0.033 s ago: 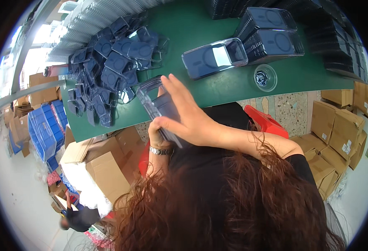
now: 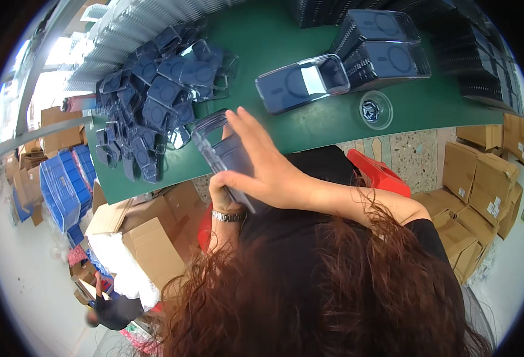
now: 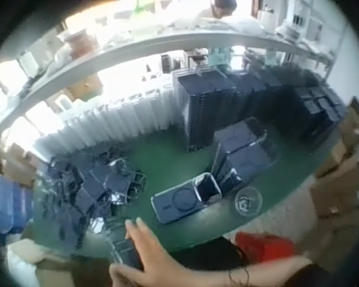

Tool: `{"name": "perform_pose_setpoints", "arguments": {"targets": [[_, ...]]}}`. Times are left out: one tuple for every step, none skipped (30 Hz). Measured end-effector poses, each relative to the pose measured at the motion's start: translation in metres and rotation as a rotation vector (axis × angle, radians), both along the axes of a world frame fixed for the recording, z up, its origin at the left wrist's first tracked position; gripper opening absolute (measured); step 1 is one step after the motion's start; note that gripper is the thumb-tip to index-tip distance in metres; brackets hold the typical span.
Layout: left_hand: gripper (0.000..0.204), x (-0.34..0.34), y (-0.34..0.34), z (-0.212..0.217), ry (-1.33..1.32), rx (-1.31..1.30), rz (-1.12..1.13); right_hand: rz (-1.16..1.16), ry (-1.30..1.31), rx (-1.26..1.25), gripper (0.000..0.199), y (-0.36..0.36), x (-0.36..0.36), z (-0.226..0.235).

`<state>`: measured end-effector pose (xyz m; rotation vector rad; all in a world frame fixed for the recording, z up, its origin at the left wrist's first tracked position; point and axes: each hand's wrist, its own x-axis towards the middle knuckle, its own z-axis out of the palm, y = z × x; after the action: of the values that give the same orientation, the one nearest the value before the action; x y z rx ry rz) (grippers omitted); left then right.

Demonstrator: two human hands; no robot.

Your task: The person is assembling small electronic or mechanical parts into plastic housings on a factory workbench.

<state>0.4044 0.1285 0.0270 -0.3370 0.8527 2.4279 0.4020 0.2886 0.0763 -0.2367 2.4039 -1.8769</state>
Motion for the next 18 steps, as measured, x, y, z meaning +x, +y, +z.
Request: {"name": "perform_pose_setpoints", "arguments": {"targets": [[0.098,0.005,-0.005,-0.008,0.002,0.012,0.013,-0.007,-0.001,0.004,0.095,0.002,-0.002,0.004],[0.096,0.008,-0.007,-0.007,-0.043,-0.039,0.023,0.013,-0.063,-0.019,0.095,0.005,-0.001,0.009],[0.095,0.008,-0.01,-0.006,-0.087,-0.088,0.031,0.032,-0.123,-0.04,0.096,0.007,-0.001,0.012],[0.091,0.012,-0.019,-0.015,-0.08,-0.158,0.02,0.013,-0.064,-0.05,0.096,0.007,-0.001,0.001],[0.091,0.015,-0.028,-0.024,-0.081,-0.156,0.014,0.007,-0.066,-0.048,0.096,0.012,-0.003,-0.006],[0.077,0.015,-0.037,-0.03,-0.066,-0.216,0.076,0.024,-0.123,-0.143,0.094,0.015,-0.007,-0.011],[0.066,0.016,-0.044,-0.036,-0.049,-0.277,0.141,0.044,-0.18,-0.24,0.092,0.016,-0.011,-0.019],[0.07,0.009,-0.041,-0.025,-0.019,-0.194,0.182,0.032,-0.197,-0.213,0.091,0.016,-0.017,-0.032],[0.076,0.005,-0.045,-0.025,-0.026,-0.171,0.242,0.027,-0.189,-0.222,0.091,0.016,-0.021,-0.045],[0.077,0.003,-0.05,-0.023,0.022,-0.142,0.206,0.067,-0.173,-0.081,0.091,0.015,-0.026,-0.056],[0.079,0.001,-0.055,-0.02,0.063,-0.112,0.176,0.114,-0.161,0.061,0.091,0.013,-0.031,-0.069],[0.079,0.002,-0.062,-0.019,0.065,-0.118,0.173,0.112,-0.159,0.056,0.091,0.01,-0.038,-0.082],[0.086,0.004,-0.071,-0.02,0.065,-0.07,0.139,0.195,-0.255,0.231,0.089,0.006,-0.045,-0.094],[0.095,0.006,-0.078,-0.021,0.065,-0.021,0.108,0.282,-0.349,0.409,0.086,0.002,-0.052,-0.109],[0.095,0.007,-0.076,-0.019,0.066,-0.021,0.102,0.276,-0.35,0.407,0.086,-0.001,-0.055,-0.128],[0.097,0.009,-0.071,-0.018,0.109,0.079,0.083,0.324,-0.259,0.574,0.086,-0.006,-0.058,-0.151],[0.099,0.009,-0.065,-0.02,0.151,0.189,0.061,0.367,-0.169,0.748,0.087,-0.009,-0.058,-0.173],[0.099,0.012,-0.06,-0.018,0.153,0.194,0.061,0.312,-0.021,0.827,0.088,-0.013,-0.055,-0.193]]}}
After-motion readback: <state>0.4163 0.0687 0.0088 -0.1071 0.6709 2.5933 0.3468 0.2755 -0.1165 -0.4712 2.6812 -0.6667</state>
